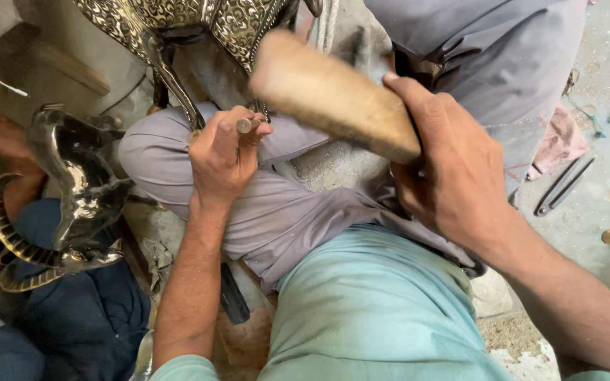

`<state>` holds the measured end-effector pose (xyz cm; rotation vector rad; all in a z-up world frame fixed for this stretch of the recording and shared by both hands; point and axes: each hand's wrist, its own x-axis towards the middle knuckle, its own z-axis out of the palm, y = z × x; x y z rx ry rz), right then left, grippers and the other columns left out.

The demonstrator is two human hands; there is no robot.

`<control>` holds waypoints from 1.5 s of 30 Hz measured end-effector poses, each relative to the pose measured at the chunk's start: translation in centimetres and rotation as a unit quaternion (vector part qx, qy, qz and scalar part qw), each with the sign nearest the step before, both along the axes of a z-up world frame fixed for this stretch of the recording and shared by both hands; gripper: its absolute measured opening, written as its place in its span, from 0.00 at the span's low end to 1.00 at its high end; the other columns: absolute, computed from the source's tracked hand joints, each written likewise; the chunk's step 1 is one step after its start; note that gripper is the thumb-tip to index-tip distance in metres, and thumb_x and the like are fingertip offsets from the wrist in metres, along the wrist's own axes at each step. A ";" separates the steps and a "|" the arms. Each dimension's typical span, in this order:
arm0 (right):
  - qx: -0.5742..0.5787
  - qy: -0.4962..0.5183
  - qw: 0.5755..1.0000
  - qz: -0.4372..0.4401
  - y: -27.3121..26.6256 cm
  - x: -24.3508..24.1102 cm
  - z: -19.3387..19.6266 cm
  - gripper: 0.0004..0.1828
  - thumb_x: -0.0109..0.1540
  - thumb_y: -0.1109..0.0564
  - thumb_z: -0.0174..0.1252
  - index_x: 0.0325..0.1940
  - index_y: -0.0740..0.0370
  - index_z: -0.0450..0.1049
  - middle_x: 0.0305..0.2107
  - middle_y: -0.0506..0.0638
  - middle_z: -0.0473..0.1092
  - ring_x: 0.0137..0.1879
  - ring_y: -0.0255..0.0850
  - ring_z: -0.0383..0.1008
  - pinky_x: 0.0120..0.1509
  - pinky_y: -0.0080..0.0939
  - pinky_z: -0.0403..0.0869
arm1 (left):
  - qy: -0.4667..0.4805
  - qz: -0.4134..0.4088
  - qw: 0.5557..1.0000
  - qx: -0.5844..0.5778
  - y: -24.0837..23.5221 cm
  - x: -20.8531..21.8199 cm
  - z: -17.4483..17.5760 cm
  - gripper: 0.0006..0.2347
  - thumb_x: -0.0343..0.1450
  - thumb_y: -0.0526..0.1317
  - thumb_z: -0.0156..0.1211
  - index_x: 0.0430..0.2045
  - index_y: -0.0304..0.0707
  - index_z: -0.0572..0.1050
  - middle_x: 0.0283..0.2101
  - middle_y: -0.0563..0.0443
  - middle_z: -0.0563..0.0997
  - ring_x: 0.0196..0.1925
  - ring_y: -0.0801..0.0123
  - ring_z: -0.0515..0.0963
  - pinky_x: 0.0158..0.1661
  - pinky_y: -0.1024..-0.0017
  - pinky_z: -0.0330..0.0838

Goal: The person sits on the floor and uses a wooden mallet and a metal punch to hammer a decorative metal goat sculpture. They repeatedly strike the punch against the sculpture's horns and body, repositioning the tool and the sculpture as needed.

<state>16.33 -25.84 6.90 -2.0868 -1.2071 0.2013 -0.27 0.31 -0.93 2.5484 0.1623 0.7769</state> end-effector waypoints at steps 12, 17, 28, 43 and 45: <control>0.079 -0.052 0.995 -0.033 1.0 -0.8 -0.3 0.32 0.61 0.66 0.62 0.69 0.57 0.64 0.44 0.56 0.68 0.49 0.50 0.69 0.56 0.47 0.66 | 0.031 -0.040 0.999 0.020 1.0 -1.2 -0.9 0.12 0.78 0.30 0.64 0.52 0.39 0.69 0.44 0.49 0.81 0.39 0.59 0.84 0.36 0.67 0.77; 0.060 -0.124 0.990 -0.032 1.4 -0.5 -0.3 0.32 0.55 0.66 0.62 0.64 0.61 0.68 0.43 0.58 0.70 0.46 0.53 0.68 0.54 0.50 0.64 | 0.063 -0.032 0.997 0.043 1.3 -0.8 -0.1 0.15 0.70 0.26 0.59 0.51 0.34 0.72 0.41 0.43 0.78 0.37 0.54 0.81 0.35 0.61 0.75; 0.091 -0.074 0.992 -0.040 1.2 -0.7 -1.7 0.35 0.58 0.68 0.60 0.70 0.58 0.64 0.49 0.55 0.68 0.54 0.49 0.69 0.61 0.44 0.66 | 0.075 -0.067 0.995 -0.003 1.6 -0.7 0.6 0.14 0.70 0.25 0.61 0.49 0.36 0.73 0.43 0.45 0.80 0.38 0.54 0.83 0.37 0.64 0.79; 0.004 -0.140 0.989 -0.040 1.1 -1.1 -2.3 0.40 0.51 0.65 0.63 0.69 0.58 0.69 0.44 0.57 0.69 0.50 0.53 0.69 0.55 0.52 0.65 | 0.079 -0.062 0.995 0.030 2.1 -0.8 0.2 0.17 0.65 0.24 0.61 0.48 0.35 0.72 0.40 0.44 0.76 0.34 0.52 0.80 0.33 0.62 0.76; -0.035 -0.174 0.983 -0.039 0.8 -1.4 -2.1 0.38 0.56 0.64 0.63 0.73 0.54 0.70 0.44 0.52 0.70 0.49 0.49 0.70 0.54 0.51 0.64 | 0.098 -0.052 0.994 0.025 2.1 -0.7 0.3 0.16 0.66 0.23 0.58 0.46 0.35 0.73 0.38 0.44 0.76 0.31 0.53 0.79 0.32 0.62 0.75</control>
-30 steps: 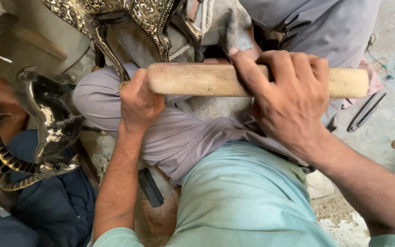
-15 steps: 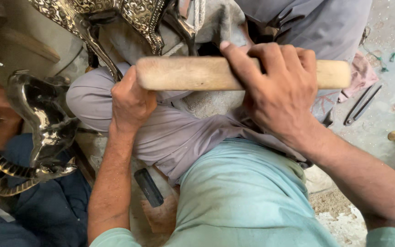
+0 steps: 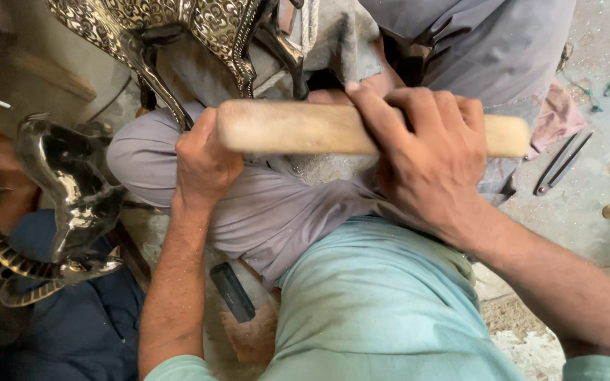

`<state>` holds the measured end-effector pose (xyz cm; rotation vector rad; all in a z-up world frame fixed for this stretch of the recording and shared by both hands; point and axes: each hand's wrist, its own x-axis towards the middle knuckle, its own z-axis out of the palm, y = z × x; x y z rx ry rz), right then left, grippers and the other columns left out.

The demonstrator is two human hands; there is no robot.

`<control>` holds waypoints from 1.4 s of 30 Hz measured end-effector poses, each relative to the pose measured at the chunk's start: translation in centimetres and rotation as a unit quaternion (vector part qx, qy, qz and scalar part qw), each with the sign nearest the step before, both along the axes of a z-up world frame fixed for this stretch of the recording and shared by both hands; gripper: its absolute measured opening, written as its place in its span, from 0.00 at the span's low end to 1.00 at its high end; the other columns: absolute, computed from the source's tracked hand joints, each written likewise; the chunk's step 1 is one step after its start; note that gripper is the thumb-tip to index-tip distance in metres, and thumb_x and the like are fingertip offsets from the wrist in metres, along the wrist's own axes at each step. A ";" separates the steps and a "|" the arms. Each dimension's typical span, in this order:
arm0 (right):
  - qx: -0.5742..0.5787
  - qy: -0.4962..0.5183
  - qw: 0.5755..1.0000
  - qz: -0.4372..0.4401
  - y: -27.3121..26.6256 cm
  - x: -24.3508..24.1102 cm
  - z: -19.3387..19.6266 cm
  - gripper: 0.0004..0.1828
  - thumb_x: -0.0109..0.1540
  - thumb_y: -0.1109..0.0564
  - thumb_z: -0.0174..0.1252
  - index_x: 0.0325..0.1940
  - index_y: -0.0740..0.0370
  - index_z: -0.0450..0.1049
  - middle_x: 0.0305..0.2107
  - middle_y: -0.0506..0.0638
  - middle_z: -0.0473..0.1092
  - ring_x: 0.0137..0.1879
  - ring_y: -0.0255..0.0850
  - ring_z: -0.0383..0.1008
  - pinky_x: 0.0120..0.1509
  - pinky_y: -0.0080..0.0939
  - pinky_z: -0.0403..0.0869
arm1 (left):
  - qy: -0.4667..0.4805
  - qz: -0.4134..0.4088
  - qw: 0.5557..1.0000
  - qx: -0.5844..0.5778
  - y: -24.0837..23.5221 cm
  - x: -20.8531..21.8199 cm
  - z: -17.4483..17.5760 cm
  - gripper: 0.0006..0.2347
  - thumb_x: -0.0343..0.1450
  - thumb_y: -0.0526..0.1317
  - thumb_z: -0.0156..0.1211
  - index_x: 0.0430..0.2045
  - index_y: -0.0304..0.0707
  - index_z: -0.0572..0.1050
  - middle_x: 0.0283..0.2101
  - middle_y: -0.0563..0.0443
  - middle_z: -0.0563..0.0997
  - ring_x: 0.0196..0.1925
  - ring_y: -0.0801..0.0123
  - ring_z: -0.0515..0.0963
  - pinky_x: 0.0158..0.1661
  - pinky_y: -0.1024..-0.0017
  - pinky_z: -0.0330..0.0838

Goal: The person sits on the floor and uses a wooden mallet and a metal punch to hammer a decorative metal goat sculpture. They repeatedly strike the punch against the sculpture's horns and body, repositioning the tool and the sculpture as needed.

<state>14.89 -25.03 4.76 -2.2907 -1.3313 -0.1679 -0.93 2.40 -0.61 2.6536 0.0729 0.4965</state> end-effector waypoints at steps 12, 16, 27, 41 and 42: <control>-0.136 0.128 0.979 -0.086 -0.9 0.9 2.2 0.40 0.53 0.67 0.61 0.71 0.56 0.65 0.42 0.60 0.70 0.49 0.59 0.72 0.53 0.57 0.69 | -0.110 0.203 0.947 -0.221 -1.2 -1.4 1.5 0.08 0.85 0.35 0.61 0.48 0.31 0.67 0.42 0.48 0.83 0.43 0.69 0.87 0.42 0.73 0.83; -0.031 0.244 0.967 -0.066 -0.9 1.4 2.2 0.41 0.56 0.67 0.60 0.73 0.60 0.58 0.56 0.66 0.69 0.60 0.64 0.72 0.59 0.57 0.70 | -0.131 0.230 0.916 -0.301 -1.6 -0.3 1.5 0.12 0.82 0.37 0.62 0.53 0.28 0.67 0.45 0.45 0.81 0.47 0.69 0.86 0.46 0.72 0.87; -0.017 -0.014 1.000 0.001 0.4 1.9 3.9 0.38 0.64 0.68 0.56 0.78 0.57 0.57 0.50 0.59 0.67 0.52 0.53 0.67 0.57 0.52 0.65 | -0.262 0.179 0.919 -0.234 -3.4 4.0 -2.0 0.11 0.79 0.35 0.64 0.49 0.30 0.68 0.46 0.46 0.82 0.48 0.65 0.87 0.47 0.74 0.86; 0.011 -0.197 0.978 0.063 1.9 3.5 3.8 0.29 0.74 0.60 0.50 0.79 0.47 0.56 0.51 0.50 0.65 0.52 0.42 0.64 0.57 0.44 0.61 | -0.193 0.164 0.967 -0.024 -2.1 2.4 -4.9 0.16 0.72 0.28 0.67 0.52 0.31 0.71 0.49 0.39 0.80 0.49 0.51 0.84 0.45 0.65 0.81; 0.006 -0.185 0.981 0.058 1.8 3.6 3.7 0.28 0.74 0.60 0.49 0.79 0.47 0.56 0.51 0.49 0.66 0.52 0.41 0.64 0.58 0.43 0.61 | -0.189 0.162 0.968 -0.020 -1.9 2.3 -5.0 0.16 0.73 0.27 0.67 0.53 0.32 0.71 0.49 0.39 0.80 0.49 0.51 0.84 0.44 0.64 0.81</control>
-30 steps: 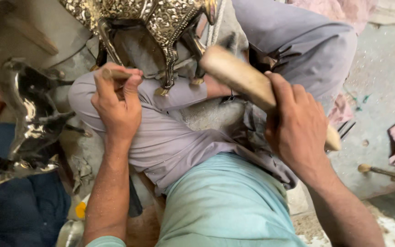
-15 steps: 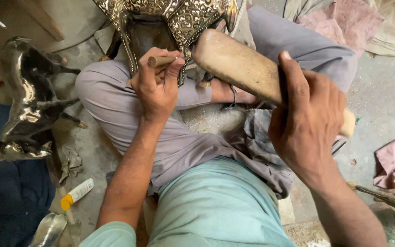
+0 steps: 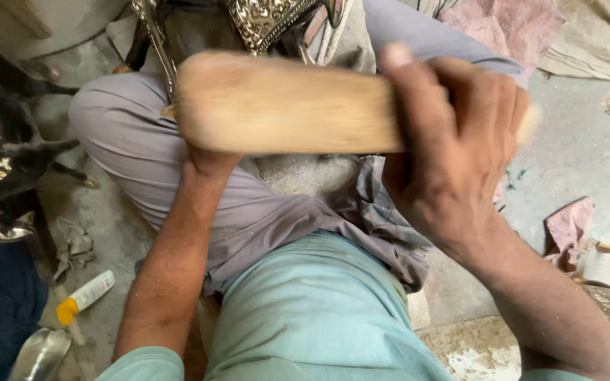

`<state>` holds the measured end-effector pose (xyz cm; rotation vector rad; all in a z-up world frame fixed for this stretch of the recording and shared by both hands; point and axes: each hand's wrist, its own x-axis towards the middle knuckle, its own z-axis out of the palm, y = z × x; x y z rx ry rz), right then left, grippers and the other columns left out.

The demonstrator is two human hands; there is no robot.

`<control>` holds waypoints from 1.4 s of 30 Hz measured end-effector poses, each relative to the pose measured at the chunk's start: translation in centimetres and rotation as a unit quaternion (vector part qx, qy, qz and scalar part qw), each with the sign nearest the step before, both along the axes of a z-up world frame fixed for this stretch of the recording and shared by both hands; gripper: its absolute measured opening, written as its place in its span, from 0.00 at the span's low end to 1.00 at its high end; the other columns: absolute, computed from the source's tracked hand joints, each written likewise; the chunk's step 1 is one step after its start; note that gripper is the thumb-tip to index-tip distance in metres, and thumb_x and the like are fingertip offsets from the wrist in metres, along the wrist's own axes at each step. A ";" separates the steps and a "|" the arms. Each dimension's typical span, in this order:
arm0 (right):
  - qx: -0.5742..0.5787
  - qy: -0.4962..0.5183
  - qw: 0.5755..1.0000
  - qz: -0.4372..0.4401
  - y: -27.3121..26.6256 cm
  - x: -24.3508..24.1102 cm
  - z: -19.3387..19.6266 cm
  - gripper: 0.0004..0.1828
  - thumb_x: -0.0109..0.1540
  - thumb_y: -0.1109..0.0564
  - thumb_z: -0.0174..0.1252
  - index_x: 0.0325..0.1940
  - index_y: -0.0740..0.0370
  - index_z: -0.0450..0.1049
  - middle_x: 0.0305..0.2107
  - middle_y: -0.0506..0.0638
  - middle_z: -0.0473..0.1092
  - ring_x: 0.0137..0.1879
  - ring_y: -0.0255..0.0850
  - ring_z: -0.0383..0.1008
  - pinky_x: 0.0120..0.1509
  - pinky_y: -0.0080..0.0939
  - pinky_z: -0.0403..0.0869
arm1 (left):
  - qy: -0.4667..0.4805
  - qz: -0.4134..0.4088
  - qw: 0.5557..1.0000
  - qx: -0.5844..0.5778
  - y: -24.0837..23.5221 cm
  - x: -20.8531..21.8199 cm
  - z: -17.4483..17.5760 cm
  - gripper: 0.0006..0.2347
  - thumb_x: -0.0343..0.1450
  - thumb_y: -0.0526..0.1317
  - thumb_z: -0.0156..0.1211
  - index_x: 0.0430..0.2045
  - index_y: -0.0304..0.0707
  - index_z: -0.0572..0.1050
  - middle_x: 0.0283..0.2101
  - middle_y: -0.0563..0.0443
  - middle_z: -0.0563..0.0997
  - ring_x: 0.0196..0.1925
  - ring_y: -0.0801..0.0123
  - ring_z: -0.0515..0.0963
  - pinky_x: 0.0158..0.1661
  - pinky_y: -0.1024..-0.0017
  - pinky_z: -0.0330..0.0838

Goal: The person sits on the floor and uses a wooden mallet and a metal punch to hammer a decorative metal goat sculpture. They repeatedly strike the punch against the sculpture's horns and body, repositioning the tool and the sculpture as needed.

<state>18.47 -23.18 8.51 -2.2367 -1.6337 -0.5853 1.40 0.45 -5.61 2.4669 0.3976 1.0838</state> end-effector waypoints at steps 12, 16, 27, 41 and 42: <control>0.068 0.080 0.994 0.023 -0.1 1.6 -3.6 0.27 0.76 0.59 0.45 0.80 0.45 0.54 0.51 0.48 0.66 0.54 0.39 0.64 0.59 0.42 0.62 | 0.039 -0.009 0.999 0.005 -0.5 0.5 3.4 0.14 0.80 0.29 0.68 0.56 0.41 0.70 0.45 0.47 0.76 0.38 0.58 0.81 0.37 0.62 0.77; 0.012 -0.056 0.998 -0.034 -0.5 1.3 -3.6 0.26 0.73 0.63 0.53 0.75 0.50 0.62 0.46 0.49 0.67 0.52 0.42 0.65 0.58 0.47 0.62 | 0.054 -0.044 0.997 0.020 -0.5 0.2 4.0 0.18 0.76 0.26 0.63 0.58 0.38 0.68 0.45 0.44 0.75 0.41 0.55 0.80 0.39 0.63 0.78; 0.017 0.078 0.997 -0.005 -0.2 0.2 -2.4 0.26 0.73 0.62 0.52 0.76 0.52 0.60 0.48 0.50 0.66 0.53 0.42 0.65 0.59 0.44 0.61 | 0.051 -0.044 0.997 0.025 -0.5 -0.4 3.6 0.17 0.72 0.25 0.63 0.55 0.37 0.71 0.47 0.42 0.75 0.44 0.49 0.80 0.43 0.59 0.77; -0.058 0.023 0.998 -0.023 -0.8 -0.5 -1.2 0.30 0.69 0.66 0.50 0.76 0.51 0.64 0.48 0.46 0.66 0.50 0.40 0.63 0.56 0.43 0.59 | 0.063 -0.034 0.997 0.016 -0.7 -0.5 3.3 0.15 0.75 0.27 0.65 0.51 0.36 0.66 0.44 0.40 0.74 0.41 0.54 0.80 0.40 0.64 0.77; -0.058 0.029 0.998 -0.023 -0.7 -0.4 -1.3 0.30 0.69 0.67 0.49 0.77 0.51 0.63 0.48 0.46 0.66 0.51 0.40 0.63 0.56 0.43 0.59 | 0.076 -0.029 0.997 0.019 -0.6 -0.6 3.2 0.16 0.75 0.27 0.63 0.54 0.34 0.66 0.45 0.40 0.74 0.42 0.54 0.80 0.41 0.65 0.78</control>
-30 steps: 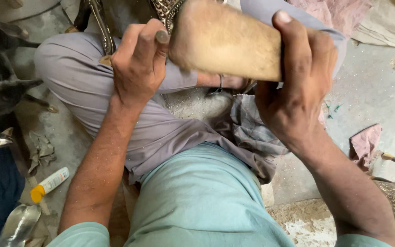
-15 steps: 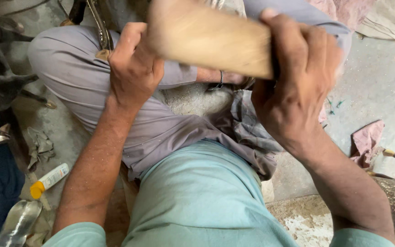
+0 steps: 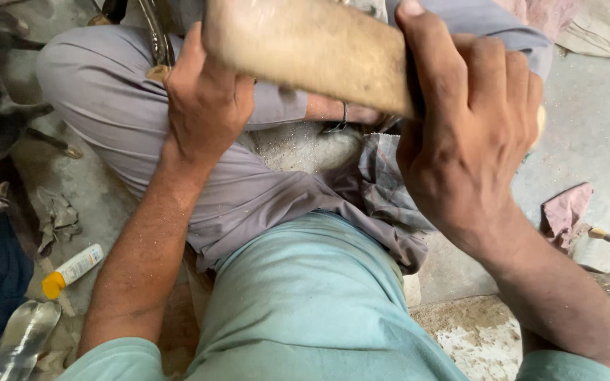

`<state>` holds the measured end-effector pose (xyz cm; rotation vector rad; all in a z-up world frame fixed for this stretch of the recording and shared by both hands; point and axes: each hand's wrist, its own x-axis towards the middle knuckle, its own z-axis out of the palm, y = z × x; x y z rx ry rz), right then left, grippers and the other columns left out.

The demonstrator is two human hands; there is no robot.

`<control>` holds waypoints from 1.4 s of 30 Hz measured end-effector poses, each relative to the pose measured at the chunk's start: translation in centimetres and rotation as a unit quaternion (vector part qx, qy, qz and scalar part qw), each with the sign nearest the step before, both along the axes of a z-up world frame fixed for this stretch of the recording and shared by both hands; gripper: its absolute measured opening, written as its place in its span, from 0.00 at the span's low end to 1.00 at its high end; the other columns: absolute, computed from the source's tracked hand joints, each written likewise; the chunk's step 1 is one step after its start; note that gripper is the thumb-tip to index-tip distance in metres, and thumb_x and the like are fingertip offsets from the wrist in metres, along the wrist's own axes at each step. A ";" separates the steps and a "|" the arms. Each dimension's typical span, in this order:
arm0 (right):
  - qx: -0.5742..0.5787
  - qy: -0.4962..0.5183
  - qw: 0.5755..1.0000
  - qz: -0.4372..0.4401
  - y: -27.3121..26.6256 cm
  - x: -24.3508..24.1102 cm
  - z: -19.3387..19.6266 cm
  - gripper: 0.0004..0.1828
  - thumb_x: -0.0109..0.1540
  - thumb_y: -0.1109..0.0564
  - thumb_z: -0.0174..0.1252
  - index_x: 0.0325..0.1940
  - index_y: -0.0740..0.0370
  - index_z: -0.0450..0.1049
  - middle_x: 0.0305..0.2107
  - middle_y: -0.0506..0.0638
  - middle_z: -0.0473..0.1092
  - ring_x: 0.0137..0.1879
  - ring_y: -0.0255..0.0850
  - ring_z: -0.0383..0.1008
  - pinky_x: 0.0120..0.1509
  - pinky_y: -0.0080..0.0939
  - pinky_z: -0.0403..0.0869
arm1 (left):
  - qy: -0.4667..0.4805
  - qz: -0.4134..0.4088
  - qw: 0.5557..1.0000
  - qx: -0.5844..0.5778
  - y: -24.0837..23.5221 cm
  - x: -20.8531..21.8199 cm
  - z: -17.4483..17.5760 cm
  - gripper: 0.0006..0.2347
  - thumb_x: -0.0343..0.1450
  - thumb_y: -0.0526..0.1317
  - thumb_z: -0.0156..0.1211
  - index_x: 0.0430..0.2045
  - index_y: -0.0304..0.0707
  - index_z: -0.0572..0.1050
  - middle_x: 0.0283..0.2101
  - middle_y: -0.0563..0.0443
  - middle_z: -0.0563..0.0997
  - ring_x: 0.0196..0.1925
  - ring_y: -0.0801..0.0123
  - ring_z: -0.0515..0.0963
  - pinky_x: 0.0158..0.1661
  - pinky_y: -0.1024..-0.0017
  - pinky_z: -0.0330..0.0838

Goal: The person sits on the floor and uses a wooden mallet and a metal punch to hammer a decorative metal goat sculpture. They repeatedly strike the punch against the sculpture's horns and body, repositioning the tool and the sculpture as needed.

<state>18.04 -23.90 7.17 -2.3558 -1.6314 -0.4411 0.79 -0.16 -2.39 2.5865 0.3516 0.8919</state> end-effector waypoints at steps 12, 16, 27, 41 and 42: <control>-0.055 -0.071 0.996 0.005 0.3 -0.2 1.3 0.33 0.71 0.69 0.50 0.79 0.47 0.60 0.45 0.46 0.67 0.46 0.40 0.63 0.51 0.42 0.61 | 0.023 0.032 0.998 -0.053 -0.3 -0.1 0.3 0.06 0.83 0.35 0.63 0.50 0.35 0.73 0.42 0.39 0.76 0.37 0.54 0.82 0.37 0.63 0.78; -0.057 -0.004 0.998 0.025 1.1 -0.2 2.1 0.32 0.70 0.69 0.47 0.78 0.50 0.59 0.44 0.47 0.65 0.44 0.41 0.62 0.50 0.42 0.60 | -0.033 0.021 0.998 -0.053 -0.6 -0.3 0.1 0.08 0.85 0.37 0.61 0.54 0.36 0.70 0.50 0.40 0.77 0.46 0.51 0.83 0.42 0.64 0.79; -0.074 -0.073 0.994 0.044 1.5 1.3 1.6 0.30 0.69 0.68 0.48 0.75 0.53 0.62 0.44 0.48 0.64 0.44 0.39 0.61 0.51 0.41 0.57 | -0.010 0.036 0.996 -0.081 -0.8 -0.7 0.2 0.07 0.83 0.37 0.62 0.50 0.35 0.72 0.40 0.42 0.75 0.37 0.52 0.79 0.35 0.63 0.75; -0.056 -0.125 0.989 0.056 2.9 1.6 1.9 0.32 0.63 0.71 0.50 0.72 0.52 0.66 0.54 0.50 0.68 0.51 0.41 0.66 0.54 0.42 0.61 | -0.015 0.028 0.987 -0.155 -0.8 -1.0 0.8 0.10 0.83 0.39 0.62 0.51 0.32 0.70 0.36 0.47 0.77 0.34 0.62 0.81 0.35 0.66 0.75; -0.061 -0.133 0.988 0.057 2.9 1.5 2.1 0.32 0.64 0.70 0.51 0.72 0.53 0.66 0.55 0.50 0.68 0.53 0.42 0.67 0.54 0.43 0.62 | -0.019 0.023 0.989 -0.144 -0.7 -0.9 0.9 0.10 0.83 0.39 0.63 0.51 0.33 0.70 0.36 0.47 0.77 0.34 0.62 0.80 0.36 0.67 0.75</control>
